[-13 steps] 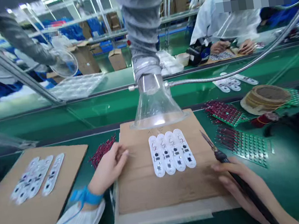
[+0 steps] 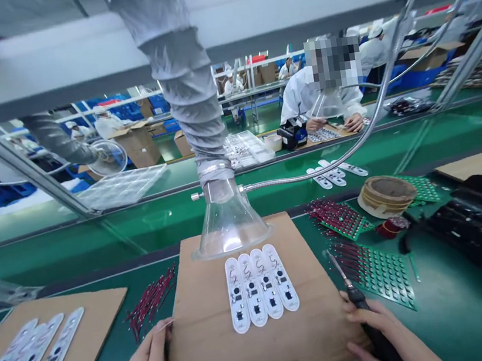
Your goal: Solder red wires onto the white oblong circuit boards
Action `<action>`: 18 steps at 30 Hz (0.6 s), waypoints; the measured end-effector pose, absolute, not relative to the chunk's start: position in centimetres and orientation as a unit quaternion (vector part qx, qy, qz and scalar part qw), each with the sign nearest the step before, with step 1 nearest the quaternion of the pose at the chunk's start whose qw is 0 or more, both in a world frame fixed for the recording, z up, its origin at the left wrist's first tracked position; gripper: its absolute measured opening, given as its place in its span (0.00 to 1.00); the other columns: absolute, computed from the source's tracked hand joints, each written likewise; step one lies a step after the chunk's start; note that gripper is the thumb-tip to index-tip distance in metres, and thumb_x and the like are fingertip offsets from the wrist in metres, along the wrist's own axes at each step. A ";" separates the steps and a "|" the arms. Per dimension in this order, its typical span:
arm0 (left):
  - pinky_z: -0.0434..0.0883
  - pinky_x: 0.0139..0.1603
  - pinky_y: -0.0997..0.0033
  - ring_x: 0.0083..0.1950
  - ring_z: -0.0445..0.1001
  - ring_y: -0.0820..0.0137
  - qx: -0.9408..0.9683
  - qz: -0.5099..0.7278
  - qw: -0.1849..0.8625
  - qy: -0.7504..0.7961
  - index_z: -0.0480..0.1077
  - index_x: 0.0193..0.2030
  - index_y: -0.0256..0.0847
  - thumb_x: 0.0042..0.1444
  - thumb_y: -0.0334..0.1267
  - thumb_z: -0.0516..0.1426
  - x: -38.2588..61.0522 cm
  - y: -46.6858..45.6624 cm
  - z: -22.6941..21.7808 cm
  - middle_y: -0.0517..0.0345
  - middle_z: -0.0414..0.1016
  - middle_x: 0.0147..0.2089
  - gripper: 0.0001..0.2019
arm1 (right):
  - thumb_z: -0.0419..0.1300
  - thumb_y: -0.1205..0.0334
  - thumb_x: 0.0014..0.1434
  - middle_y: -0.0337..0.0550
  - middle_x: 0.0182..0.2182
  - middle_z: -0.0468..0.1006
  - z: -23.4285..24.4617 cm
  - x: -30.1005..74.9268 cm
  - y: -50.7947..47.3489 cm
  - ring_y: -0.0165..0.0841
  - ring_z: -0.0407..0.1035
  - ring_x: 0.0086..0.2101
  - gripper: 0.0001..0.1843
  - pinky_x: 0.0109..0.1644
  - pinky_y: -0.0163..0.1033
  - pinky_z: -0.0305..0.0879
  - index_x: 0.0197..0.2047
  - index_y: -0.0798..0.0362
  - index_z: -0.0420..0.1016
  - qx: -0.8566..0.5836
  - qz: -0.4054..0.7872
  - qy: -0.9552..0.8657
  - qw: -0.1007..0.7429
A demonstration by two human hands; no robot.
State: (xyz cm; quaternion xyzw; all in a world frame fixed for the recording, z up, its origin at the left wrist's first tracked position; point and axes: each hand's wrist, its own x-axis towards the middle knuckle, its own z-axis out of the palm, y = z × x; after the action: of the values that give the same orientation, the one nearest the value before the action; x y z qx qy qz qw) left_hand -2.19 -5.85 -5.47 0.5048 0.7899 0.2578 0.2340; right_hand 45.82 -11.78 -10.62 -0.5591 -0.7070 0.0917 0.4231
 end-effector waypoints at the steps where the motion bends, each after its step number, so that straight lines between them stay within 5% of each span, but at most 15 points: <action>1: 0.83 0.62 0.55 0.67 0.82 0.48 0.494 0.273 0.239 0.790 0.84 0.50 0.42 0.69 0.61 0.47 -2.1 -5.2 -5.3 0.47 0.87 0.60 0.31 | 0.69 0.63 0.65 0.45 0.56 0.85 -10.5 45.5 -11.1 0.43 0.85 0.53 0.17 0.60 0.41 0.83 0.56 0.42 0.79 -0.550 0.095 -0.700 0.446; 5: 0.85 0.58 0.56 0.66 0.83 0.50 0.417 0.337 0.303 0.788 0.82 0.57 0.42 0.69 0.59 0.52 -1.6 -0.5 -2.7 0.47 0.84 0.67 0.27 | 0.64 0.63 0.69 0.50 0.61 0.81 -7.8 43.9 -6.3 0.43 0.81 0.61 0.22 0.67 0.48 0.78 0.65 0.43 0.71 -0.530 0.196 -0.674 0.476; 9: 0.80 0.29 0.68 0.36 0.87 0.58 0.353 0.391 0.466 0.711 0.80 0.50 0.37 0.70 0.42 0.55 0.1 6.5 0.8 0.44 0.89 0.43 0.14 | 0.64 0.50 0.70 0.51 0.58 0.78 -2.8 41.9 1.4 0.45 0.80 0.62 0.20 0.69 0.53 0.76 0.60 0.42 0.66 -0.463 0.340 -0.619 0.535; 12: 0.72 0.21 0.71 0.24 0.80 0.62 0.344 0.398 0.472 0.708 0.78 0.44 0.35 0.67 0.34 0.56 1.1 10.1 2.3 0.48 0.84 0.29 0.09 | 0.66 0.47 0.66 0.50 0.55 0.76 -0.4 40.8 5.6 0.46 0.81 0.59 0.23 0.67 0.55 0.76 0.59 0.43 0.65 -0.458 0.348 -0.601 0.555; 18: 0.76 0.25 0.68 0.30 0.84 0.59 0.354 0.399 0.472 0.702 0.81 0.45 0.37 0.65 0.41 0.59 -0.8 4.6 2.3 0.48 0.87 0.34 0.11 | 0.66 0.50 0.67 0.49 0.53 0.77 -2.2 40.7 0.5 0.44 0.82 0.55 0.22 0.57 0.47 0.82 0.59 0.44 0.67 -0.464 0.334 -0.609 0.550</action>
State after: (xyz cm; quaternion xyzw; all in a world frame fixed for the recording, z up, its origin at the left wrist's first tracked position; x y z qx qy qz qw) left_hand -0.80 4.64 2.34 0.3538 0.7022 0.3989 0.4718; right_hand 40.73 0.52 -2.15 -0.4639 -0.6088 0.3338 0.5502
